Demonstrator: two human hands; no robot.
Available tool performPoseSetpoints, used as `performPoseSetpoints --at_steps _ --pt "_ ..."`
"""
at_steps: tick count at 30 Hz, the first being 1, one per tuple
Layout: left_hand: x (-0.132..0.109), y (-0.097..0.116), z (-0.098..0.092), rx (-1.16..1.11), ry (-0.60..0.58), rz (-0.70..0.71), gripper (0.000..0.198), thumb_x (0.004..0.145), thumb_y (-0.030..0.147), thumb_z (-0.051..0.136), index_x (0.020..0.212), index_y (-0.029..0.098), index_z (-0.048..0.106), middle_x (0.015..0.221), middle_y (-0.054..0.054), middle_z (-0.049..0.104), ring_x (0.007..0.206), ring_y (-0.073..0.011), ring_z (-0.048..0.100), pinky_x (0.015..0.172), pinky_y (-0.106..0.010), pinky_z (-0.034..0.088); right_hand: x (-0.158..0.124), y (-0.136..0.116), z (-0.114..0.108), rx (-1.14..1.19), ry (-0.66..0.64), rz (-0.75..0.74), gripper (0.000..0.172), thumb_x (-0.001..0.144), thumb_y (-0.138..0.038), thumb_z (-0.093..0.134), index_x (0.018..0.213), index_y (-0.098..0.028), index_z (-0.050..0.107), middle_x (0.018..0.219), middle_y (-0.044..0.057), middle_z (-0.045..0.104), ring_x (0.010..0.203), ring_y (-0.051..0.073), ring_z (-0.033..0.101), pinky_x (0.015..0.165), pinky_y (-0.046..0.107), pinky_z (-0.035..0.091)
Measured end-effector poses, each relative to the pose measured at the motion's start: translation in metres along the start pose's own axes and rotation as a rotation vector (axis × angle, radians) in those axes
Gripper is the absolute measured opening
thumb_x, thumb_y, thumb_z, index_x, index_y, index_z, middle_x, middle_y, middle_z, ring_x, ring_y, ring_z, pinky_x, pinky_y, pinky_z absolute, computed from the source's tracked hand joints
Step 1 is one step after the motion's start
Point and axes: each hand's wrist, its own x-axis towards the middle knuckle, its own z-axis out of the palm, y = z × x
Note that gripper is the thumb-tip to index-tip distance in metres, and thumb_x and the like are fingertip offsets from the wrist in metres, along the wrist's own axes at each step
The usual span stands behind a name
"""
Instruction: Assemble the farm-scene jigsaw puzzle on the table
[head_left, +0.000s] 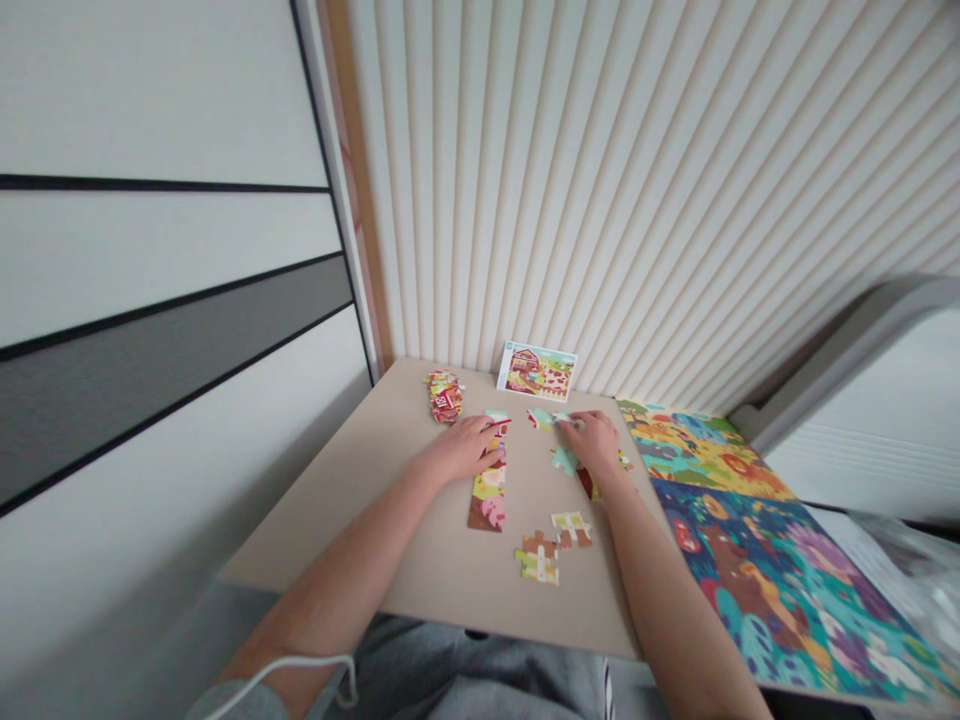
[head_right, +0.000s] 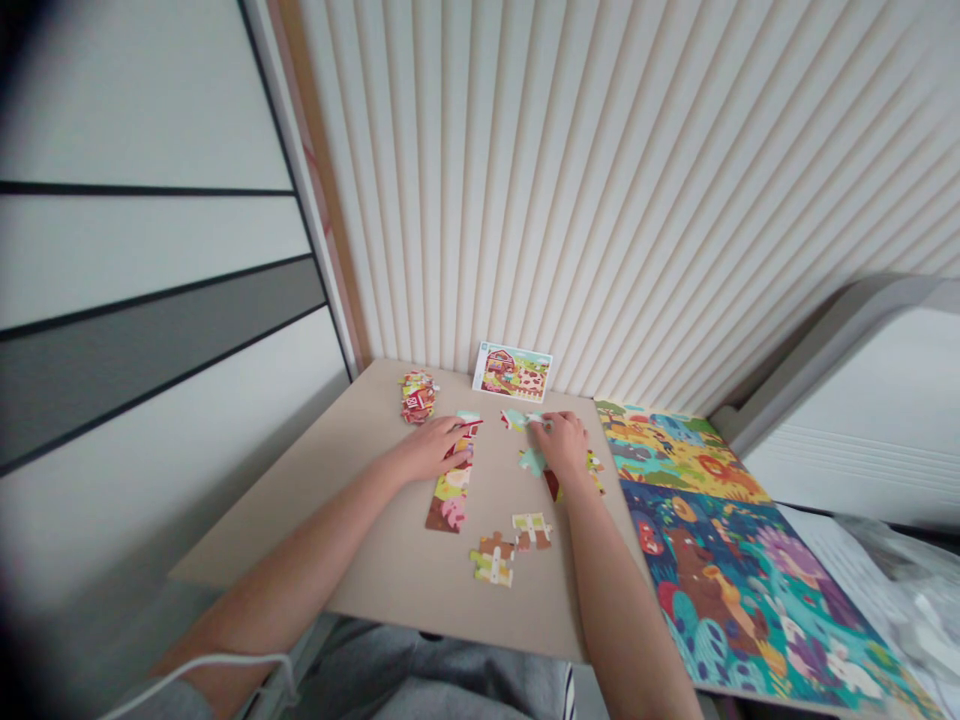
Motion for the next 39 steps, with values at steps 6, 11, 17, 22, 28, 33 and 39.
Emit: performPoseSetpoints --at_steps 6,11,17,22,28,33,39 --pt "0.0 -0.001 0.001 -0.002 -0.003 -0.007 0.049 0.097 0.05 0.049 0.138 0.024 0.054 0.134 -0.012 0.054 0.123 -0.0299 0.052 0.106 -0.043 0.041 -0.004 -0.001 0.007 -0.03 -0.052 -0.1 0.04 0.094 -0.05 0.054 0.122 -0.026 0.071 0.131 0.012 0.062 0.119 0.03 0.055 0.102 0.044 0.036" --pt "0.0 0.001 0.0 -0.011 0.005 -0.009 0.05 0.097 0.049 0.049 0.139 0.024 0.052 0.136 -0.012 0.054 0.124 -0.0303 0.052 0.107 -0.043 0.04 -0.008 -0.032 0.016 -0.001 -0.148 -0.27 0.041 0.096 -0.053 0.053 0.125 -0.029 0.068 0.132 0.01 0.064 0.124 0.028 0.053 0.107 0.046 0.031" --pt "0.0 0.001 -0.001 0.002 -0.001 0.002 0.05 0.097 0.05 0.048 0.137 0.02 0.054 0.135 -0.013 0.054 0.124 -0.0304 0.052 0.107 -0.043 0.04 -0.007 -0.038 0.019 0.028 -0.164 -0.284 0.036 0.098 -0.048 0.052 0.123 -0.028 0.069 0.124 0.009 0.066 0.117 0.026 0.057 0.103 0.042 0.035" --pt "0.0 0.0 0.0 0.004 0.004 0.006 0.048 0.097 0.049 0.048 0.137 0.022 0.054 0.137 -0.012 0.053 0.125 -0.0298 0.052 0.107 -0.042 0.04 -0.008 -0.042 0.019 0.096 -0.196 -0.44 0.038 0.1 -0.046 0.05 0.132 -0.03 0.064 0.132 0.008 0.062 0.12 0.023 0.056 0.104 0.038 0.037" --pt "0.0 0.0 0.001 0.045 0.031 0.021 0.047 0.097 0.049 0.051 0.134 0.021 0.055 0.131 -0.012 0.056 0.12 -0.0287 0.055 0.105 -0.042 0.043 -0.007 -0.046 0.022 0.091 -0.244 -0.485 0.035 0.102 -0.04 0.047 0.13 -0.034 0.067 0.137 0.007 0.059 0.127 0.024 0.052 0.108 0.039 0.035" --pt "0.0 0.0 0.003 0.07 0.044 0.031 0.046 0.096 0.049 0.051 0.133 0.02 0.055 0.13 -0.012 0.057 0.12 -0.0282 0.055 0.105 -0.041 0.044 -0.007 -0.048 0.022 0.078 -0.252 -0.517 0.035 0.102 -0.035 0.047 0.13 -0.035 0.066 0.14 0.006 0.058 0.129 0.023 0.051 0.109 0.039 0.034" --pt "0.001 -0.001 0.004 0.055 0.04 0.026 0.045 0.097 0.048 0.051 0.132 0.021 0.056 0.131 -0.012 0.057 0.123 -0.0282 0.054 0.107 -0.041 0.043 -0.01 -0.052 0.017 0.055 -0.231 -0.489 0.033 0.102 -0.036 0.046 0.125 -0.032 0.07 0.139 0.006 0.059 0.127 0.024 0.051 0.106 0.04 0.034"
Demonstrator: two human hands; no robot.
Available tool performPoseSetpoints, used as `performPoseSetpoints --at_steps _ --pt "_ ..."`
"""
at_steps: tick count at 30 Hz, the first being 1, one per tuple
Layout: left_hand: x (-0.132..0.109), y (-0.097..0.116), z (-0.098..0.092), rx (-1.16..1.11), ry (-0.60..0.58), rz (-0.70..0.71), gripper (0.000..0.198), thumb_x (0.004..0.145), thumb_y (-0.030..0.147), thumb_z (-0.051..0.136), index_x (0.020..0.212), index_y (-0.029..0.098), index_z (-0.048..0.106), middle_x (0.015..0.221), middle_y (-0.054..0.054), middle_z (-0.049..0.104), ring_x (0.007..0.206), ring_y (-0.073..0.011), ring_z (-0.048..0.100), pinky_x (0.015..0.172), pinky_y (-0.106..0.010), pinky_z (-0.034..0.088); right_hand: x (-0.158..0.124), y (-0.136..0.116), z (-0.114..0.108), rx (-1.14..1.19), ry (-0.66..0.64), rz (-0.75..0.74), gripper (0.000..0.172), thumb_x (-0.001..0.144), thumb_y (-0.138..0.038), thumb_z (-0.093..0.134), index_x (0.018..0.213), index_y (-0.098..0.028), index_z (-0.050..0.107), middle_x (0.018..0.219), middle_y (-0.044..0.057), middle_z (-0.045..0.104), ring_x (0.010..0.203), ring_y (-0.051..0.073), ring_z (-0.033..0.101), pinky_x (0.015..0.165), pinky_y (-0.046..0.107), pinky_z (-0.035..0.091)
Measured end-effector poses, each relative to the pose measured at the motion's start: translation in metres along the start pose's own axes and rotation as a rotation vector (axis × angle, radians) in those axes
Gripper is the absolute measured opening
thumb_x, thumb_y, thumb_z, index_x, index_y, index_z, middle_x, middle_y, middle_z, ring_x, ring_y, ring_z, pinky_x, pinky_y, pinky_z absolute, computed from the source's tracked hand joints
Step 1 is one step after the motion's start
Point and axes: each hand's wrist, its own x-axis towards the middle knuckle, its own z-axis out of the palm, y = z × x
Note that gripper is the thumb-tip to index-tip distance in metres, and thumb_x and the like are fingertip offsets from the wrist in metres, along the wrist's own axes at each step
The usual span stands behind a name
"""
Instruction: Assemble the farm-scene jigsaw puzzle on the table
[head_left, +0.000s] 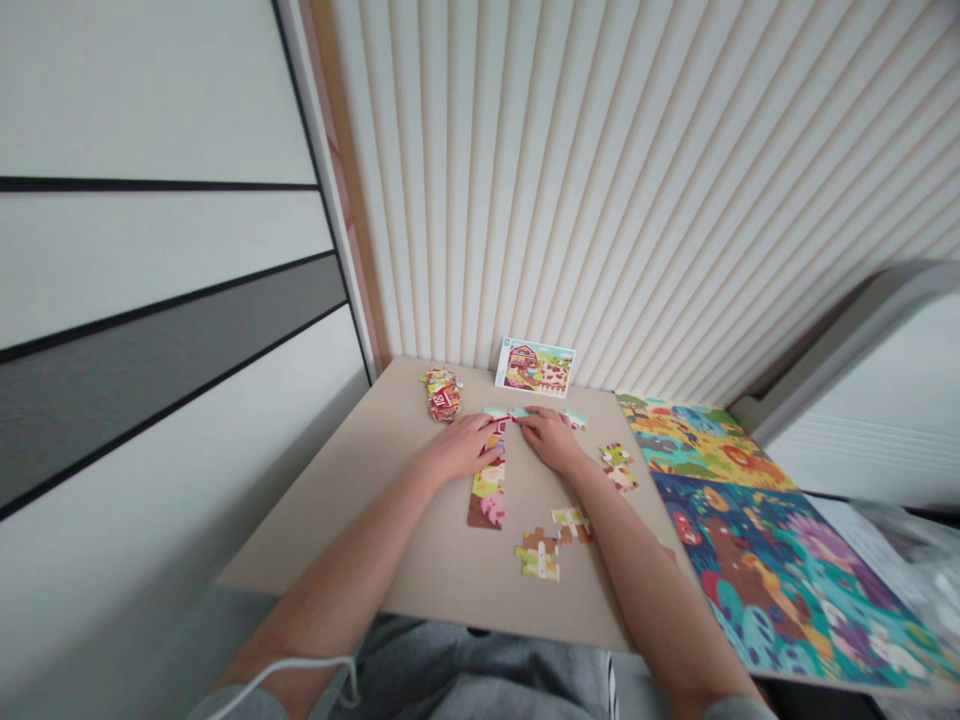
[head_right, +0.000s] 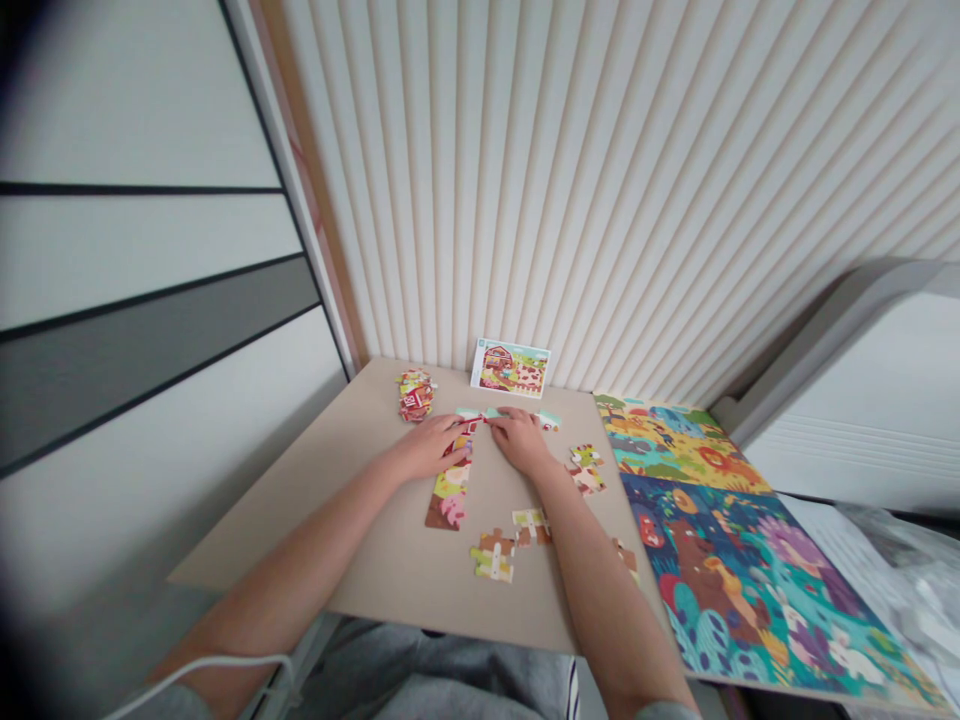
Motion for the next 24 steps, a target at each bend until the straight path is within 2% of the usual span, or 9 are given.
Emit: performPoseSetpoints --at_steps 5,9,14,19,22,24 --pt "0.0 -0.001 -0.001 -0.003 -0.008 0.012 0.046 0.098 0.047 0.049 0.135 0.02 0.054 0.135 -0.012 0.056 0.126 -0.0279 0.053 0.109 -0.04 0.041 -0.008 0.013 -0.007 -0.048 0.03 0.106 0.03 0.099 -0.036 0.049 0.119 -0.031 0.072 0.134 0.006 0.063 0.123 0.025 0.054 0.105 0.043 0.034" --pt "-0.001 -0.002 -0.001 -0.003 -0.018 0.01 0.047 0.098 0.047 0.049 0.137 0.02 0.054 0.136 -0.013 0.056 0.127 -0.0277 0.052 0.11 -0.041 0.04 -0.017 0.04 -0.015 -0.017 0.035 0.179 0.032 0.097 -0.038 0.051 0.122 -0.03 0.07 0.137 0.006 0.062 0.124 0.024 0.056 0.107 0.041 0.034" --pt "-0.001 -0.002 -0.001 0.0 -0.018 0.008 0.049 0.098 0.047 0.048 0.14 0.021 0.052 0.135 -0.013 0.057 0.127 -0.0278 0.052 0.109 -0.042 0.041 -0.031 0.077 -0.025 -0.005 0.049 0.374 0.041 0.094 -0.034 0.055 0.131 -0.023 0.065 0.139 0.01 0.061 0.128 0.026 0.055 0.108 0.037 0.036" --pt "0.0 -0.001 0.0 0.002 -0.023 0.008 0.049 0.098 0.045 0.049 0.141 0.021 0.051 0.137 -0.013 0.056 0.127 -0.0278 0.052 0.11 -0.042 0.041 -0.04 0.096 -0.033 0.047 0.006 0.418 0.048 0.09 -0.037 0.06 0.136 -0.023 0.062 0.138 0.01 0.062 0.123 0.026 0.059 0.102 0.034 0.043" --pt "-0.001 -0.002 0.0 0.001 -0.024 0.009 0.05 0.098 0.045 0.049 0.142 0.021 0.05 0.138 -0.013 0.055 0.129 -0.0274 0.051 0.11 -0.042 0.041 -0.046 0.107 -0.045 0.031 0.012 0.552 0.05 0.086 -0.035 0.064 0.135 -0.02 0.063 0.132 0.013 0.066 0.117 0.026 0.064 0.096 0.032 0.047" --pt "-0.001 -0.002 0.0 0.007 -0.023 0.003 0.048 0.098 0.045 0.049 0.14 0.021 0.052 0.138 -0.012 0.055 0.129 -0.0275 0.051 0.11 -0.041 0.041 -0.051 0.116 -0.054 0.021 0.007 0.636 0.045 0.084 -0.032 0.065 0.127 -0.016 0.069 0.121 0.015 0.071 0.108 0.026 0.068 0.089 0.031 0.05"
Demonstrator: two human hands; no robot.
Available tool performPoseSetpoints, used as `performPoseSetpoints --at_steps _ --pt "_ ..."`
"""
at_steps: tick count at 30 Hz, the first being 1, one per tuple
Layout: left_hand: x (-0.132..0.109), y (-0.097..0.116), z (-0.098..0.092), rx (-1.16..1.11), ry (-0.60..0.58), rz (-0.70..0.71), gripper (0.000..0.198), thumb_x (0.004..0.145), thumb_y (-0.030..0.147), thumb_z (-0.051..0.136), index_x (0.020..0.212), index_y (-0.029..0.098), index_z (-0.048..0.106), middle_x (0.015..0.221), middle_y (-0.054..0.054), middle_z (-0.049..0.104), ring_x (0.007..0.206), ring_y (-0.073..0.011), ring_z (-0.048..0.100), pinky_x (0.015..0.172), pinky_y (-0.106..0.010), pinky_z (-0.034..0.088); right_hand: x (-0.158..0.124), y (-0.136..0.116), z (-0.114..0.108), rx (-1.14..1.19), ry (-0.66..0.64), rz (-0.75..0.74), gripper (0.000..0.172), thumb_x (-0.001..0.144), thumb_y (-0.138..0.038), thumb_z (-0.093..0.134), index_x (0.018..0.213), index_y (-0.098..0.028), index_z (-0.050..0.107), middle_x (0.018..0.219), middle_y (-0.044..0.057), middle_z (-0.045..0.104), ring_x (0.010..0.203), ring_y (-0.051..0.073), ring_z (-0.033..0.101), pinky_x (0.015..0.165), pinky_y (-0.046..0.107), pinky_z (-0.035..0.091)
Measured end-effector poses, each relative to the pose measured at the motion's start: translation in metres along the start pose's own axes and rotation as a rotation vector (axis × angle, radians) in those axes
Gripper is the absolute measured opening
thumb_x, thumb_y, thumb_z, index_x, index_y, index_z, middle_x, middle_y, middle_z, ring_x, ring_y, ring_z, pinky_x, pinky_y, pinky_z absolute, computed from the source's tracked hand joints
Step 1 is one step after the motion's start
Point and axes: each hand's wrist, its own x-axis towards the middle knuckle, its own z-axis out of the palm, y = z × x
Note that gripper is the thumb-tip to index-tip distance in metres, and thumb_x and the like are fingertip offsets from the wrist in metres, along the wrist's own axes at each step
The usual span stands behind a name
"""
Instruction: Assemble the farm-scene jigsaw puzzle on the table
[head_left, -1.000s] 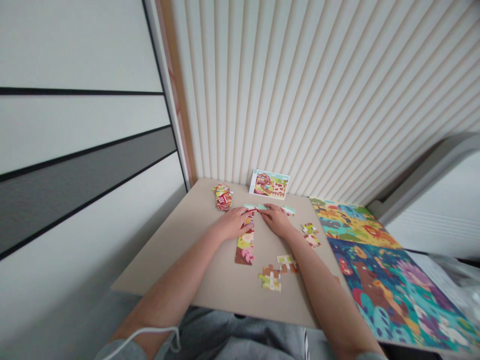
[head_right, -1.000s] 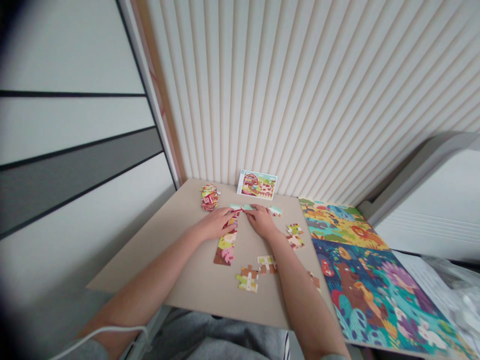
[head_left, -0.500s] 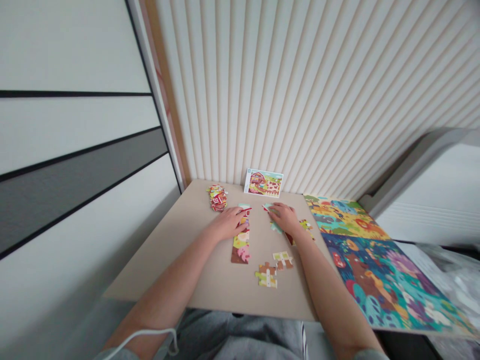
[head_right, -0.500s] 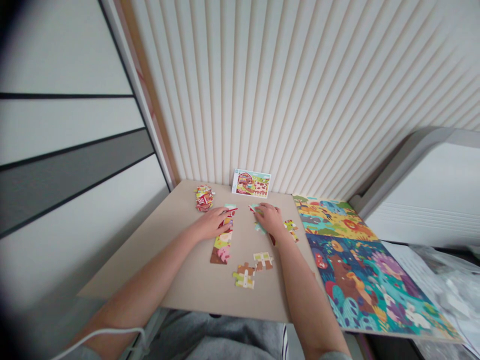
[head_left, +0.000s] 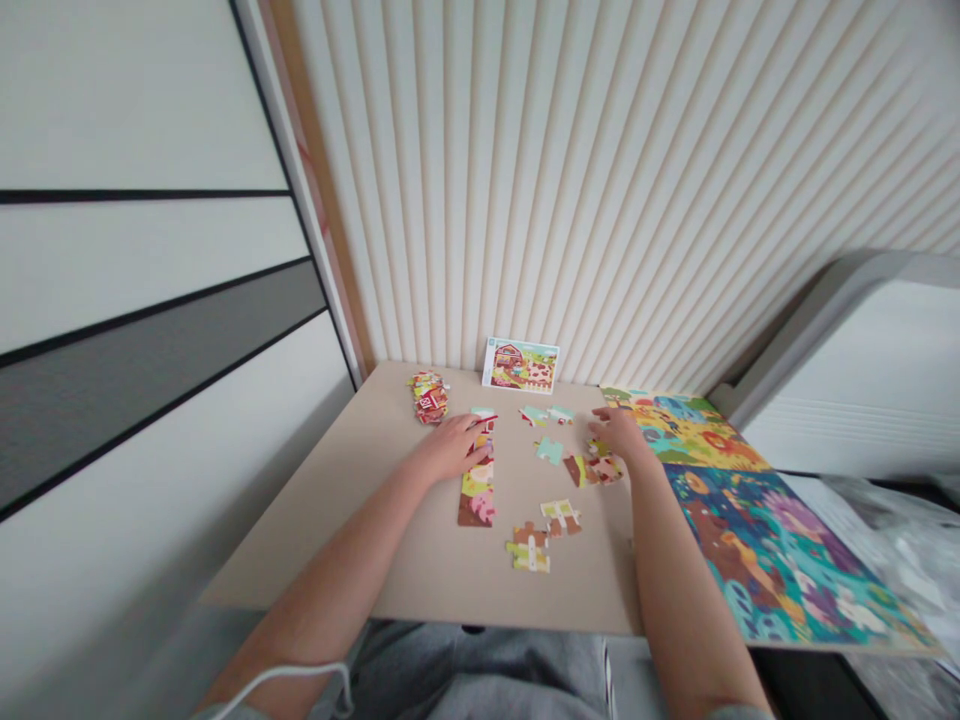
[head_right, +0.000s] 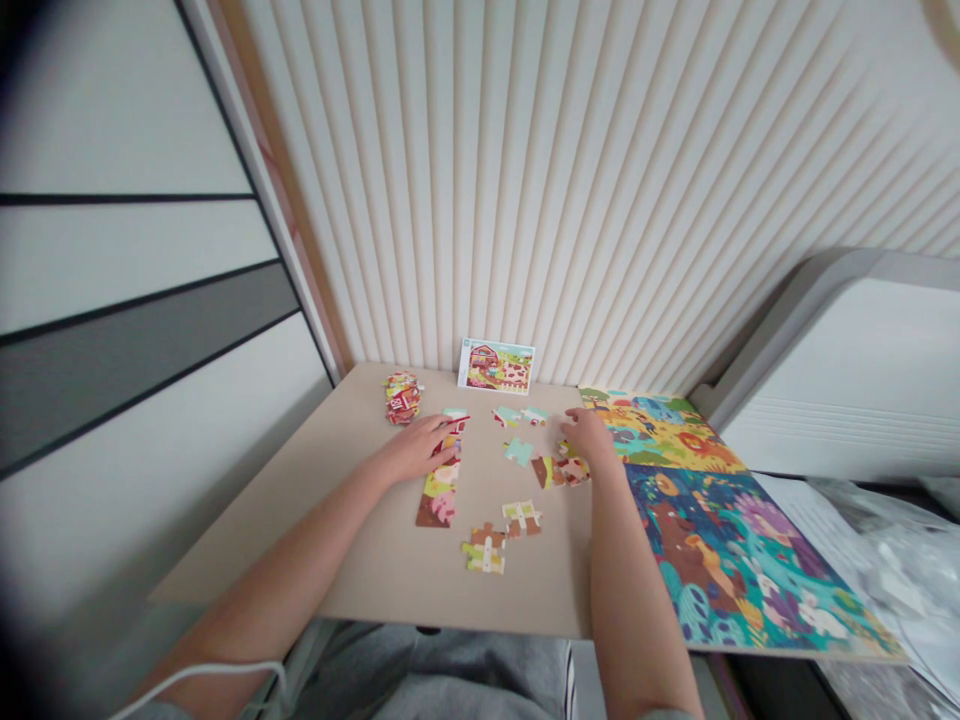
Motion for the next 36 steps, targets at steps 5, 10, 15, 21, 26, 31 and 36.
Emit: performPoseSetpoints --at_steps 5,10,15,21,26,31,36 --pt "0.0 0.0 0.001 -0.003 -0.001 0.0 0.049 0.098 0.046 0.049 0.139 0.02 0.052 0.138 -0.013 0.055 0.128 -0.0278 0.052 0.11 -0.042 0.041 -0.001 0.016 -0.012 -0.01 -0.16 0.09 0.038 0.075 -0.035 0.075 0.108 -0.015 0.076 0.097 0.012 0.077 0.089 0.024 0.073 0.077 0.028 0.052" --pt "0.001 0.0 0.0 -0.017 0.002 -0.006 0.049 0.098 0.047 0.049 0.14 0.021 0.052 0.139 -0.013 0.054 0.129 -0.0275 0.051 0.111 -0.042 0.041 -0.005 0.021 -0.009 -0.05 -0.176 0.126 0.046 0.061 -0.039 0.086 0.1 -0.017 0.077 0.097 0.013 0.077 0.093 0.028 0.072 0.075 0.031 0.052" --pt "0.0 0.0 -0.002 -0.032 -0.008 -0.007 0.049 0.098 0.047 0.048 0.139 0.021 0.053 0.139 -0.013 0.054 0.128 -0.0276 0.052 0.11 -0.042 0.042 -0.01 0.024 -0.009 -0.062 -0.157 0.118 0.052 0.052 -0.041 0.089 0.098 -0.017 0.077 0.094 0.014 0.077 0.087 0.031 0.072 0.07 0.033 0.051" --pt "0.001 -0.001 -0.001 -0.036 -0.002 -0.003 0.048 0.098 0.046 0.048 0.14 0.022 0.052 0.139 -0.012 0.054 0.128 -0.0273 0.052 0.111 -0.042 0.041 -0.008 0.01 -0.015 0.157 -0.112 0.067 0.019 0.07 -0.033 0.076 0.076 -0.015 0.076 0.069 0.009 0.073 0.07 0.023 0.067 0.063 0.029 0.046" --pt "0.0 -0.001 0.0 -0.028 -0.005 -0.009 0.047 0.098 0.047 0.048 0.137 0.022 0.054 0.138 -0.012 0.054 0.127 -0.027 0.052 0.109 -0.04 0.041 -0.005 -0.005 -0.011 0.466 -0.099 -0.04 0.033 0.084 -0.043 0.059 0.084 -0.014 0.074 0.074 0.007 0.072 0.063 0.015 0.059 0.058 0.024 0.044" --pt "0.0 0.0 0.001 -0.017 -0.002 -0.008 0.047 0.098 0.047 0.048 0.136 0.021 0.054 0.137 -0.013 0.054 0.128 -0.027 0.052 0.11 -0.041 0.041 -0.012 -0.042 0.008 0.639 -0.148 -0.134 0.044 0.078 -0.057 0.064 0.083 -0.014 0.072 0.059 0.0 0.06 0.054 0.011 0.048 0.052 0.022 0.036" --pt "0.001 0.0 0.001 -0.008 -0.004 -0.013 0.05 0.099 0.049 0.046 0.135 0.016 0.053 0.138 -0.015 0.054 0.129 -0.0282 0.051 0.111 -0.042 0.04 -0.017 -0.094 0.031 0.645 -0.216 -0.209 0.043 0.077 -0.057 0.067 0.077 -0.014 0.072 0.057 -0.001 0.059 0.052 0.011 0.047 0.05 0.022 0.034"
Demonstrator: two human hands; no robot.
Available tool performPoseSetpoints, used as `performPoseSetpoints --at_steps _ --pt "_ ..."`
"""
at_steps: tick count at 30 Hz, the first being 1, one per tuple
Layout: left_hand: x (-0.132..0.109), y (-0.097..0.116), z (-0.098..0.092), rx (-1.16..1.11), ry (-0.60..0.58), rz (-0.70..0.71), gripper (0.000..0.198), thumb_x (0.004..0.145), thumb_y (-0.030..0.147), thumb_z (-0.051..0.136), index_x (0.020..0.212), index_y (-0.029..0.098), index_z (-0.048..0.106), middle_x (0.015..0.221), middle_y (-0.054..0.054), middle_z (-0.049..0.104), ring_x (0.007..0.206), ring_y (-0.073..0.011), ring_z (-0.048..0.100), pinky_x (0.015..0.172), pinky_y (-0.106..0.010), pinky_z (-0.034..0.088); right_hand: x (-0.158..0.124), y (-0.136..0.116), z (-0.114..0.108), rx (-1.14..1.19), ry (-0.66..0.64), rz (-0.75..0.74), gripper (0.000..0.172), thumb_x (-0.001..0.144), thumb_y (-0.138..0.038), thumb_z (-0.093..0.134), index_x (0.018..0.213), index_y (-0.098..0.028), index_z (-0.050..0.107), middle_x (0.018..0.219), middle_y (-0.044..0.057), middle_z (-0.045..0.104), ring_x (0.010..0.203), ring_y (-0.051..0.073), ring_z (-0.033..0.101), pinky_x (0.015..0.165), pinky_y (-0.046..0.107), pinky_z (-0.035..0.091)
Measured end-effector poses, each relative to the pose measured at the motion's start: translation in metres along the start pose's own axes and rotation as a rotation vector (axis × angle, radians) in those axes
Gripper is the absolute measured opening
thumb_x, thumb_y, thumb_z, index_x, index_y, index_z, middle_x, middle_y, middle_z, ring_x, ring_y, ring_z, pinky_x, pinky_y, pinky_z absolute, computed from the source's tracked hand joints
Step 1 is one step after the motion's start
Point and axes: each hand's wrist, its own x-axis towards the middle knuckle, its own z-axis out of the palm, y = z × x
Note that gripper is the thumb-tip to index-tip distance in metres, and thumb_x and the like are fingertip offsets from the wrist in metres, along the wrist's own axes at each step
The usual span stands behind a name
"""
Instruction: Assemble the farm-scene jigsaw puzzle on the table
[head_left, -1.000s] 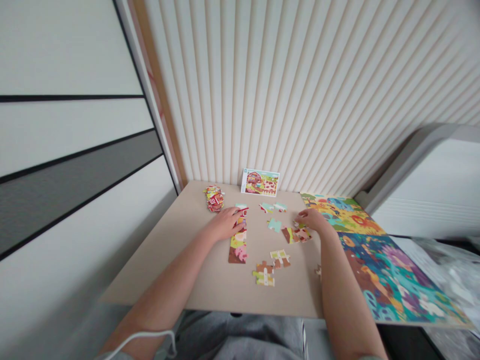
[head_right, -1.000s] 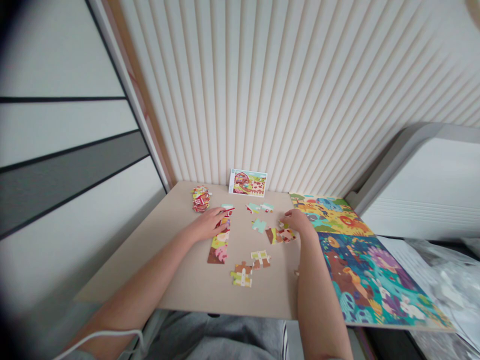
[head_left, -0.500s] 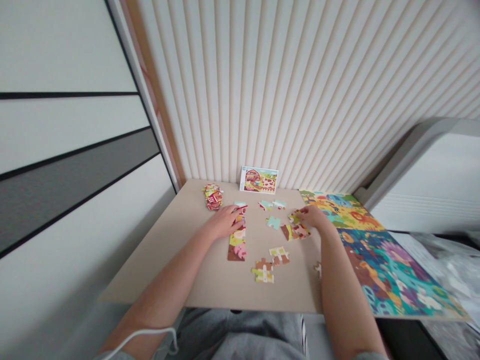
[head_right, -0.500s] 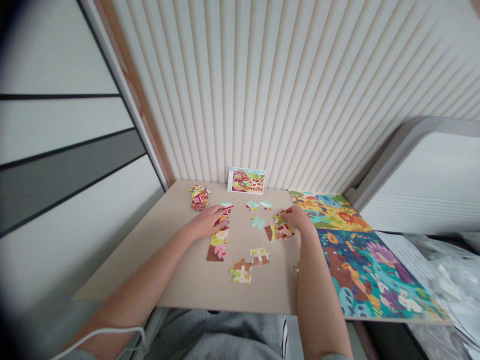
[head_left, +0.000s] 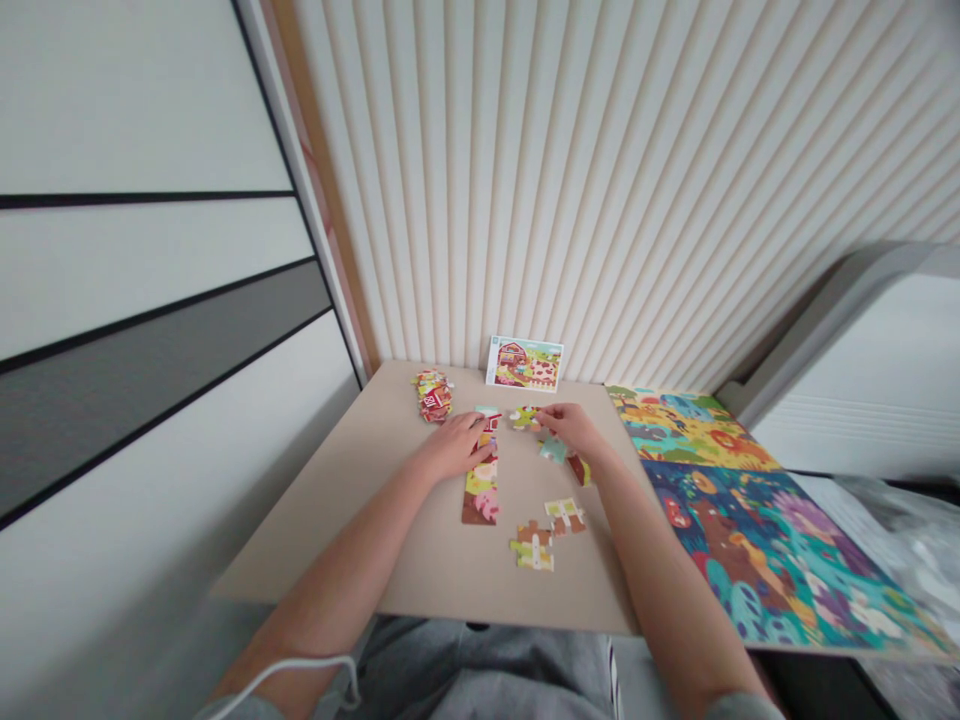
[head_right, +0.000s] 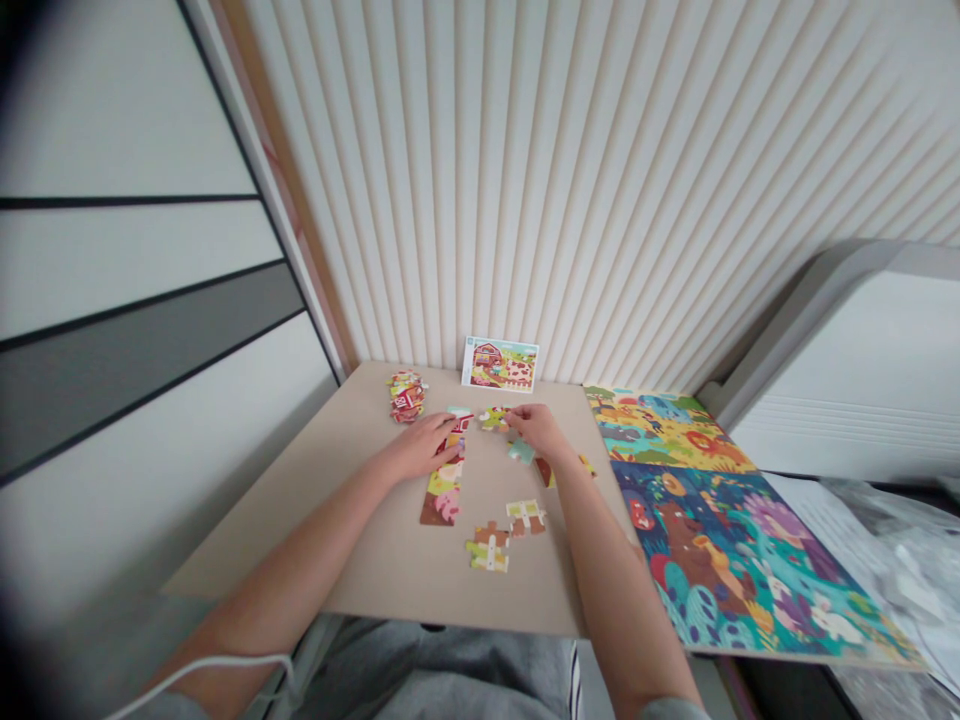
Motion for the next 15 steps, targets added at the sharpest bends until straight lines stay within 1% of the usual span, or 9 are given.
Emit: performPoseSetpoints --at_steps 3,7,11,15 --pt "0.0 0.001 -0.001 -0.002 0.012 -0.002 0.049 0.099 0.049 0.047 0.135 0.017 0.053 0.138 -0.015 0.054 0.129 -0.0288 0.051 0.111 -0.043 0.04 0.007 -0.012 0.019 -0.055 -0.021 -0.01 0.039 0.077 -0.054 0.069 0.072 -0.015 0.072 0.054 -0.001 0.058 0.052 0.011 0.048 0.05 0.022 0.035" --pt "0.0 0.001 -0.001 -0.014 0.016 -0.004 0.047 0.098 0.048 0.048 0.134 0.018 0.054 0.138 -0.015 0.054 0.129 -0.0291 0.051 0.11 -0.044 0.04 0.01 -0.02 0.027 -0.151 0.004 0.013 0.035 0.077 -0.05 0.07 0.068 -0.017 0.072 0.051 -0.001 0.057 0.051 0.012 0.05 0.048 0.022 0.035" --pt "0.0 0.001 -0.001 -0.024 0.007 0.001 0.046 0.098 0.047 0.048 0.134 0.02 0.054 0.137 -0.014 0.054 0.129 -0.0297 0.051 0.109 -0.045 0.041 0.013 -0.018 0.028 -0.171 0.024 0.014 0.031 0.079 -0.047 0.069 0.075 -0.017 0.075 0.055 0.0 0.063 0.054 0.014 0.054 0.049 0.022 0.037" --pt "0.0 0.001 0.0 -0.019 0.007 0.001 0.046 0.098 0.048 0.049 0.133 0.02 0.055 0.137 -0.014 0.054 0.128 -0.0298 0.051 0.109 -0.045 0.041 0.023 -0.011 0.029 -0.201 0.045 0.017 0.025 0.079 -0.039 0.071 0.088 -0.017 0.078 0.065 0.003 0.07 0.059 0.015 0.059 0.053 0.023 0.041"
